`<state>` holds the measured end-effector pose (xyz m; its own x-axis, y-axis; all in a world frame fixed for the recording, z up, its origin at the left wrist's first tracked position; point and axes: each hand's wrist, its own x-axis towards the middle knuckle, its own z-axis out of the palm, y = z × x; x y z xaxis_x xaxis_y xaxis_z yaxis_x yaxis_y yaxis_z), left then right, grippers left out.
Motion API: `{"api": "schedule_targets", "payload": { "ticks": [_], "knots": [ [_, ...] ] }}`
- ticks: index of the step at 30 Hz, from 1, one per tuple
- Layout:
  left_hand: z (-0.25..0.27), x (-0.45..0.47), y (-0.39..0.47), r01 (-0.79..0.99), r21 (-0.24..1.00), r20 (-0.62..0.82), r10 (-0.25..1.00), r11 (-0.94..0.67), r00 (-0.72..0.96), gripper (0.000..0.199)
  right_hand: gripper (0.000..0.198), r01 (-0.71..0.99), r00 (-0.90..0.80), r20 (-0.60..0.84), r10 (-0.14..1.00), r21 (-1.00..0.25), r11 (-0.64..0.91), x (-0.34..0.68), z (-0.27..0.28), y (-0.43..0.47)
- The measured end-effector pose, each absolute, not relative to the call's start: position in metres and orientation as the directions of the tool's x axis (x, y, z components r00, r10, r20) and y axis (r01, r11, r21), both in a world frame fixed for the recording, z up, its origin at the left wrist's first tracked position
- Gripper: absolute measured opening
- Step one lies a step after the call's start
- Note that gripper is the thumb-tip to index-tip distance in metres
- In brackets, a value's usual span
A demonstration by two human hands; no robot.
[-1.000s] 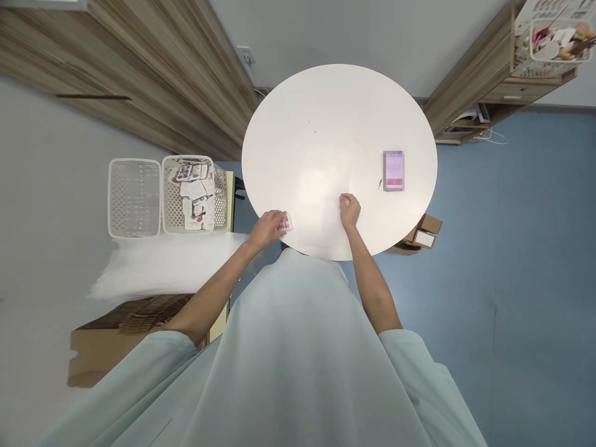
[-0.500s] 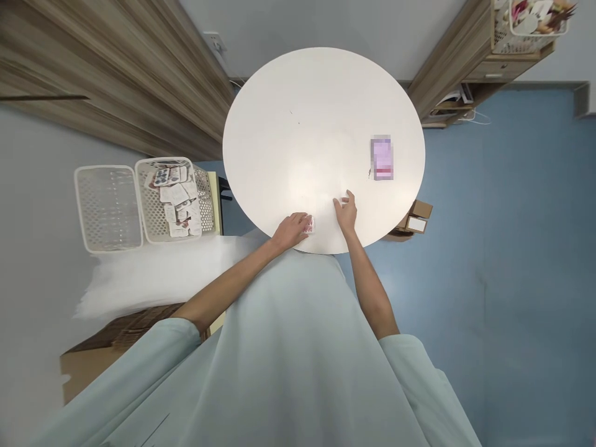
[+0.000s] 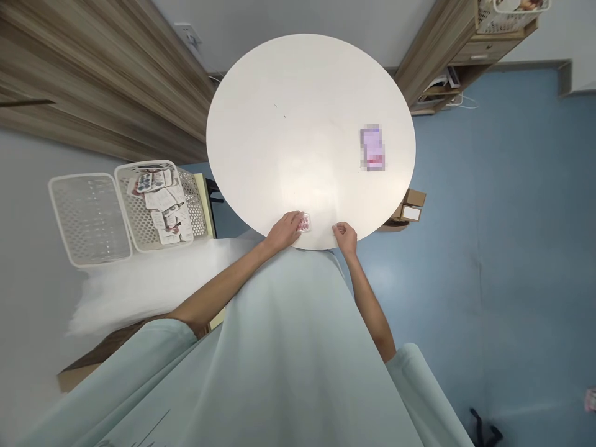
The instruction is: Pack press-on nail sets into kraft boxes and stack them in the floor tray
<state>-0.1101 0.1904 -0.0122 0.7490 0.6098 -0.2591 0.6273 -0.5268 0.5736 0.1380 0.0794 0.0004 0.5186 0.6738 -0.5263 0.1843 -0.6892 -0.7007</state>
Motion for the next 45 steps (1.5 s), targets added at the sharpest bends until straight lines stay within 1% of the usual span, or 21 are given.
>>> {"api": "schedule_targets", "payload": {
  "ticks": [3,6,9,11,14,16,18,21,23,25,29,31,33,35,37,41,44,45],
  "knots": [
    [-0.012,-0.107,0.191,0.629,0.569,-0.268,0.604,-0.53,0.751,0.076,0.029,0.227,0.467,-0.505,0.726,-0.725,-0.651,0.127,0.014,0.084],
    [-0.008,-0.108,0.19,0.616,0.598,-0.255,0.607,-0.513,0.752,0.077,0.029,0.33,0.386,-0.439,0.811,-0.756,-0.566,0.109,0.03,0.092],
    [0.0,-0.114,0.187,0.64,0.628,-0.247,0.666,-0.443,0.704,0.072,0.029,0.466,0.262,-0.382,0.886,-0.754,-0.463,0.086,0.044,0.105],
    [0.008,-0.12,0.184,0.672,0.655,-0.253,0.737,-0.347,0.627,0.06,0.028,0.562,0.174,-0.39,0.904,-0.715,-0.416,0.07,0.049,0.114],
    [0.018,-0.127,0.181,0.712,0.695,-0.344,0.821,-0.104,0.456,0.043,0.023,0.673,0.067,-0.435,0.898,-0.644,-0.363,0.051,0.048,0.126],
    [0.021,-0.129,0.181,0.719,0.693,-0.435,0.822,0.045,0.368,0.039,0.021,0.726,0.01,-0.46,0.888,-0.608,-0.322,0.042,0.044,0.132],
    [0.022,-0.129,0.183,0.727,0.673,-0.507,0.801,0.137,0.318,0.037,0.022,0.764,-0.036,-0.479,0.877,-0.579,-0.284,0.036,0.038,0.136],
    [0.019,-0.126,0.187,0.754,0.622,-0.579,0.772,0.212,0.261,0.025,0.024,0.798,-0.081,-0.506,0.858,-0.549,-0.248,0.03,0.032,0.137],
    [0.016,-0.124,0.19,0.765,0.599,-0.602,0.763,0.236,0.236,0.016,0.023,0.812,-0.096,-0.53,0.842,-0.531,-0.242,0.028,0.029,0.137],
    [0.013,-0.123,0.193,0.765,0.592,-0.615,0.755,0.254,0.226,0.013,0.02,0.815,-0.102,-0.549,0.829,-0.524,-0.247,0.027,0.028,0.135],
    [0.007,-0.124,0.194,0.775,0.567,-0.638,0.744,0.281,0.197,0.015,0.017,0.777,-0.061,-0.536,0.842,-0.555,-0.297,0.036,0.028,0.13],
    [0.004,-0.124,0.193,0.786,0.555,-0.634,0.75,0.273,0.187,0.017,0.016,0.737,0.017,-0.508,0.861,-0.575,-0.354,0.046,0.027,0.127],
    [0.001,-0.125,0.193,0.795,0.552,-0.621,0.76,0.252,0.19,0.018,0.017,0.69,0.142,-0.479,0.866,-0.579,-0.434,0.058,0.026,0.125],
    [-0.001,-0.125,0.192,0.804,0.55,-0.612,0.764,0.228,0.202,0.018,0.021,0.64,0.266,-0.479,0.837,-0.561,-0.525,0.069,0.023,0.122],
    [-0.003,-0.124,0.193,0.814,0.544,-0.608,0.764,0.205,0.214,0.017,0.027,0.594,0.329,-0.514,0.792,-0.54,-0.597,0.076,0.018,0.121],
    [-0.004,-0.122,0.192,0.849,0.507,-0.592,0.775,0.147,0.219,0.015,0.029,0.511,0.289,-0.596,0.749,-0.566,-0.647,0.075,0.009,0.12],
    [-0.001,-0.121,0.19,0.874,0.471,-0.585,0.784,0.119,0.209,0.015,0.029,0.474,0.265,-0.614,0.744,-0.589,-0.655,0.068,0.003,0.119],
    [0.001,-0.121,0.189,0.88,0.463,-0.574,0.793,0.108,0.204,0.017,0.029,0.466,0.264,-0.617,0.741,-0.591,-0.658,0.067,0.001,0.119]
  ]
}}
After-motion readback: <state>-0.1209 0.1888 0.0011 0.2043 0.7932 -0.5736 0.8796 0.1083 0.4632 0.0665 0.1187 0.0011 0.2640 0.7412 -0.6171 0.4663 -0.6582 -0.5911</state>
